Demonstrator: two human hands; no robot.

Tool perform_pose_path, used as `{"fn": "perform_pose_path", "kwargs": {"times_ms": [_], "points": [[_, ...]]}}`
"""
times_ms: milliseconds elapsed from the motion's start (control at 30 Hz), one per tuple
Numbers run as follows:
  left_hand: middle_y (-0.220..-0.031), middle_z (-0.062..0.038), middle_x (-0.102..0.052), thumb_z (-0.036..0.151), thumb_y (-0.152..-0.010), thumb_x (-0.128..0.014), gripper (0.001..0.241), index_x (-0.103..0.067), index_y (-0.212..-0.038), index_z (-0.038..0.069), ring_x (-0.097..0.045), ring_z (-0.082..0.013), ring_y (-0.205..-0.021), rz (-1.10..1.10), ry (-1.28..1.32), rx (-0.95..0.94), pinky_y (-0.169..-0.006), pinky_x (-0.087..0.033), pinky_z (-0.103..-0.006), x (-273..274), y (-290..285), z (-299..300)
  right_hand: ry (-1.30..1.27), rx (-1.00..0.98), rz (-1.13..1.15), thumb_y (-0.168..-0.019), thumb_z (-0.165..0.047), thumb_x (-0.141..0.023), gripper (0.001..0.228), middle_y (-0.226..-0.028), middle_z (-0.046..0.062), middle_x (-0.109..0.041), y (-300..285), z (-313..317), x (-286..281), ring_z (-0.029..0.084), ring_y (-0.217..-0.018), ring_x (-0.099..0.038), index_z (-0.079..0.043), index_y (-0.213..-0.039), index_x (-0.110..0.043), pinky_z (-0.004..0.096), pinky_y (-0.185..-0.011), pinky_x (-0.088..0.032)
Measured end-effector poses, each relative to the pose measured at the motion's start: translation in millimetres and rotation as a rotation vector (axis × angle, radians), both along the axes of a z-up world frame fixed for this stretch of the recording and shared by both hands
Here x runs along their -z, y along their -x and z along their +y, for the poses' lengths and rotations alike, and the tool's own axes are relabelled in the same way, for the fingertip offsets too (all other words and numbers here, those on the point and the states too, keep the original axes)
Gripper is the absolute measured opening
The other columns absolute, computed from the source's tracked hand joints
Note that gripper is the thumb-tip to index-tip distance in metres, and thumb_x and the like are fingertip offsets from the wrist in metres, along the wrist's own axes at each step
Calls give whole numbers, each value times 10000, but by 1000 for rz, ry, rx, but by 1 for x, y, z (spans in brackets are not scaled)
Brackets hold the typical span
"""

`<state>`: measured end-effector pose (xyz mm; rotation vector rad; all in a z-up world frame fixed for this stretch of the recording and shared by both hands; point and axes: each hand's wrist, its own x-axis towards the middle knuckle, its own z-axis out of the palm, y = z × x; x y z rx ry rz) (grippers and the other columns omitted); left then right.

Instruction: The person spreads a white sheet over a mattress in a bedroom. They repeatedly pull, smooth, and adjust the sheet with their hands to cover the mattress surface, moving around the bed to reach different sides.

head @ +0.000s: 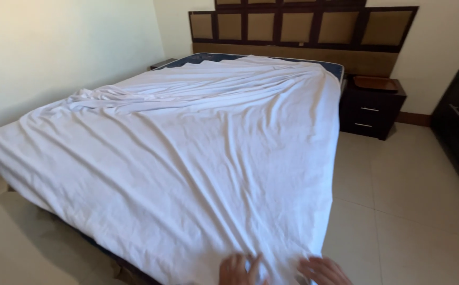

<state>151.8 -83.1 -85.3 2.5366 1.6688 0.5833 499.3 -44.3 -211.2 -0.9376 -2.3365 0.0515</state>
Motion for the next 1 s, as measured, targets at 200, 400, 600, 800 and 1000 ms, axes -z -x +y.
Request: {"fn": "perform_pose_path", "kwargs": {"times_ms": [200, 400, 600, 800, 1000], "points": [[-1417, -254, -497, 396, -880, -628, 553, -614, -1347, 102, -392, -426, -1370, -102, -186, -217, -1145, -236, -629, -128, 13, 16, 248, 105, -13, -957, -314, -620, 459, -1499, 128, -528, 131, -8, -282, 332, -1446, -386, -144, -1383, -598, 496, -1207, -255], [-1619, -223, -332, 404, -891, -582, 677, -511, -1516, 152, -213, -402, -1487, -133, -113, -471, -1197, -63, -598, -132, 25, 22, 86, 313, -57, -945, -365, -569, 562, -1572, 152, -412, 172, 33, -253, 346, -1480, -301, -125, -1450, -512, 529, -1197, -174], [-1619, -162, -377, 403, -905, -564, 604, -554, -1483, 227, -232, -386, -1483, -91, -85, -498, -1202, -69, -582, -129, 21, 22, 95, 337, -88, -925, -427, -571, 640, -1611, 152, -409, 171, 29, -255, 331, -1473, -299, -171, -1509, -508, 531, -1189, -163], [-1607, -86, -418, 272, -963, -506, 485, -620, -1428, 201, -235, -362, -1493, -83, -41, -563, -1190, -57, -660, -118, 8, 29, 102, 335, -31, -985, -324, -505, 429, -1549, 78, -470, 164, 48, -235, 286, -1479, -360, -268, -1396, -616, 519, -1199, -238], [-1554, -158, -482, 152, -870, -565, 366, -712, -1185, 38, -255, -399, -1520, 36, -328, -474, -1190, -121, -649, -113, 8, 21, 39, 347, -4, -1000, -288, -486, 382, -1483, 18, -574, 167, 52, -226, 247, -1450, -434, -251, -1329, -677, 512, -1188, -318]]}}
